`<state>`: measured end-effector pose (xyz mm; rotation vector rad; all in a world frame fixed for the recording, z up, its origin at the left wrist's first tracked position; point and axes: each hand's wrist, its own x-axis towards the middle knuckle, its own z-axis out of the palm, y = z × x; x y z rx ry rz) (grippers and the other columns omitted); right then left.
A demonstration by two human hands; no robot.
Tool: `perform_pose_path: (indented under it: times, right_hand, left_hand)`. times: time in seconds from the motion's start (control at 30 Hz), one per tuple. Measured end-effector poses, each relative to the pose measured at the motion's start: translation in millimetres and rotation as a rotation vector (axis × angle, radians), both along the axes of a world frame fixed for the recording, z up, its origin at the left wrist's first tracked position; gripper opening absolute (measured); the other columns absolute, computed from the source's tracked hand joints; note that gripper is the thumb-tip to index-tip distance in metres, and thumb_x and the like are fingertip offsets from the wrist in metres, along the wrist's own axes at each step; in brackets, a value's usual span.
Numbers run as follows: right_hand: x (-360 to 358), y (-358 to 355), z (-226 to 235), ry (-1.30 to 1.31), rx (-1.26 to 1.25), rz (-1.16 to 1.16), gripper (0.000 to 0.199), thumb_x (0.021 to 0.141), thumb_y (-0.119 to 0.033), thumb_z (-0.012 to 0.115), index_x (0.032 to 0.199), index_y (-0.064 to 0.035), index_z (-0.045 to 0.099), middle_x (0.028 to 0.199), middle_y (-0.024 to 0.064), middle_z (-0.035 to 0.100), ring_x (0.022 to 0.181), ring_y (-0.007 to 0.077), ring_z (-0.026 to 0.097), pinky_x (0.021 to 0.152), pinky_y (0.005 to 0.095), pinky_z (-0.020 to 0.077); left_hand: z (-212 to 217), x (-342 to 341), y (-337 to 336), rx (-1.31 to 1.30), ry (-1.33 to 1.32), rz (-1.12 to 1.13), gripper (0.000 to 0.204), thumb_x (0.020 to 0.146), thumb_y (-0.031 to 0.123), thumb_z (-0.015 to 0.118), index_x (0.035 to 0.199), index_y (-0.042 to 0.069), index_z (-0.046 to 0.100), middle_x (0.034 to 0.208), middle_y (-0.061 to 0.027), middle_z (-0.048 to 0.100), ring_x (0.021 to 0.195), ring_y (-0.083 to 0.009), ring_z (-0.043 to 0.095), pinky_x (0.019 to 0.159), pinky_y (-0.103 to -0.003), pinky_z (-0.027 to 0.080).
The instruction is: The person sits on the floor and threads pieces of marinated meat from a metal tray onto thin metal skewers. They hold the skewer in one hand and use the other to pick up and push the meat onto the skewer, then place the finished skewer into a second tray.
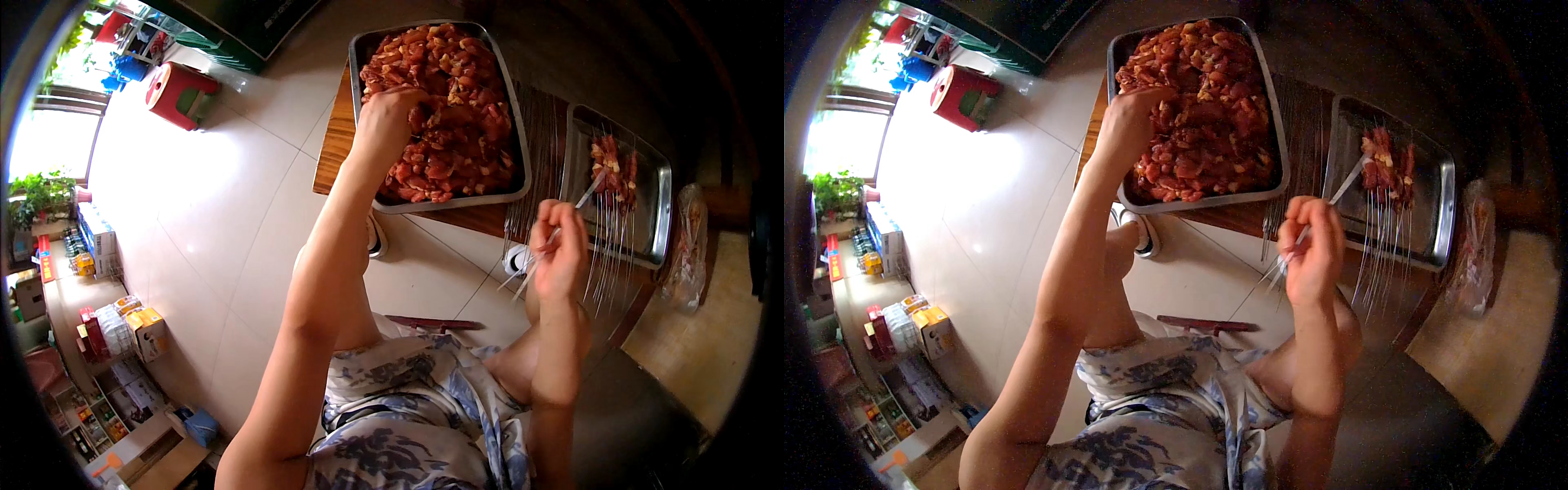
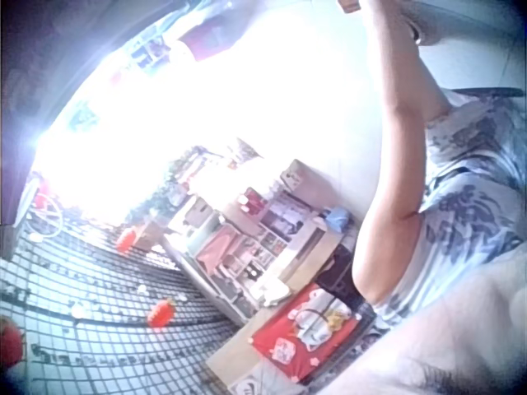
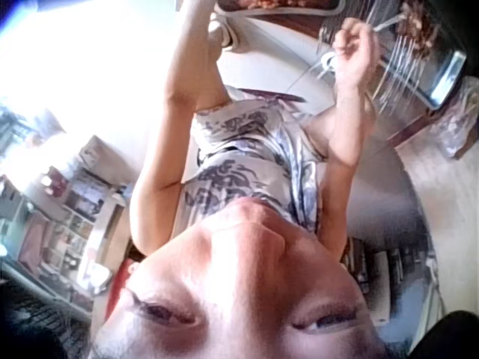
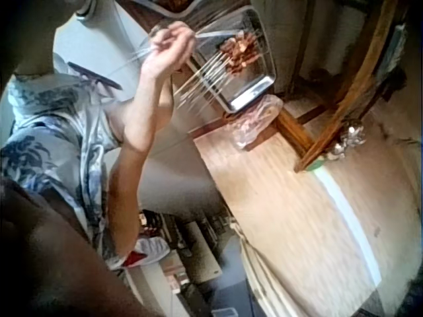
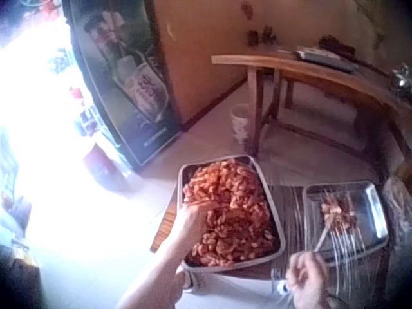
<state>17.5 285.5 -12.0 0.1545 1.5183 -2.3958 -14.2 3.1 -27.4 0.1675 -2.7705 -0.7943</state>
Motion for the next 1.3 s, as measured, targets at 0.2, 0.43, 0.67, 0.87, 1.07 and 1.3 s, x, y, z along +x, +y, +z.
perform_pose_path:
  times: [0.2, 0.43, 0.67, 0.87, 1.07, 1.3]
  right_hand:
    - [9.3, -7.2, -8.0, 0.090, 0.171, 0.195, 0.029, 0.101, -0.024, 0.038, 0.086, -0.0039, 0.053, 0.086, 0.0048, 0.053, 0.055, 0.0075, 0.046, 0.048, 0.0204, 0.0347]
    - [14.6, -13.5, -9.9, 0.407, 0.427, 0.175, 0.032, 0.096, -0.003, 0.044, 0.126, 0.0000, 0.053, 0.104, 0.0029, 0.060, 0.063, 0.0064, 0.050, 0.053, 0.0196, 0.0403]
    - [20.8, -14.1, -7.6, 0.488, 0.572, 0.205, 0.029, 0.092, -0.003, 0.055, 0.120, -0.0020, 0.061, 0.090, 0.0036, 0.068, 0.056, 0.0060, 0.050, 0.048, 0.0200, 0.0402]
    - [23.4, -18.1, -9.2, 0.592, 0.663, 0.184, 0.026, 0.091, -0.004, 0.057, 0.115, -0.0015, 0.064, 0.084, 0.0045, 0.070, 0.051, 0.0063, 0.049, 0.047, 0.0210, 0.0408]
    - [25.1, -18.3, -10.4, 0.561, 0.679, 0.167, 0.024, 0.091, -0.004, 0.057, 0.114, -0.0017, 0.065, 0.069, 0.0021, 0.063, 0.051, 0.0057, 0.048, 0.046, 0.0208, 0.0387]
    - [23.7, -17.5, -11.1, 0.538, 0.682, 0.169, 0.023, 0.091, -0.004, 0.057, 0.112, 0.0002, 0.066, 0.068, 0.0016, 0.063, 0.050, 0.0054, 0.048, 0.046, 0.0206, 0.0382]
  left_hand:
    - [7.3, 3.0, 4.5, -0.262, -0.259, -0.022, 0.038, 0.076, -0.001, 0.053, 0.111, 0.011, 0.065, 0.099, -0.0144, 0.067, 0.089, -0.0346, 0.063, 0.076, -0.042, 0.052]
    - [22.8, 7.5, -3.8, 0.357, -0.158, -0.034, 0.020, 0.090, 0.013, 0.058, 0.105, 0.001, 0.063, 0.093, -0.0109, 0.067, 0.087, -0.0235, 0.066, 0.076, -0.036, 0.055]
    - [32.7, 5.9, 2.5, 1.626, -0.094, -0.164, 0.028, 0.094, 0.015, 0.055, 0.115, -0.003, 0.053, 0.104, -0.0112, 0.062, 0.093, -0.0192, 0.064, 0.087, -0.034, 0.057]
    - [29.9, 2.8, 1.6, 1.623, 0.059, -0.085, 0.028, 0.091, 0.005, 0.059, 0.117, -0.003, 0.053, 0.107, -0.0125, 0.061, 0.099, -0.0210, 0.063, 0.088, -0.034, 0.056]
    - [26.4, 3.4, -1.2, 1.640, 0.080, -0.104, 0.025, 0.090, 0.003, 0.058, 0.114, -0.004, 0.055, 0.107, -0.0142, 0.062, 0.098, -0.0219, 0.064, 0.088, -0.034, 0.057]
    - [29.6, 4.1, 3.1, 1.541, 0.102, -0.028, 0.027, 0.089, 0.000, 0.059, 0.115, -0.005, 0.054, 0.108, -0.0165, 0.063, 0.102, -0.0265, 0.063, 0.089, -0.035, 0.057]
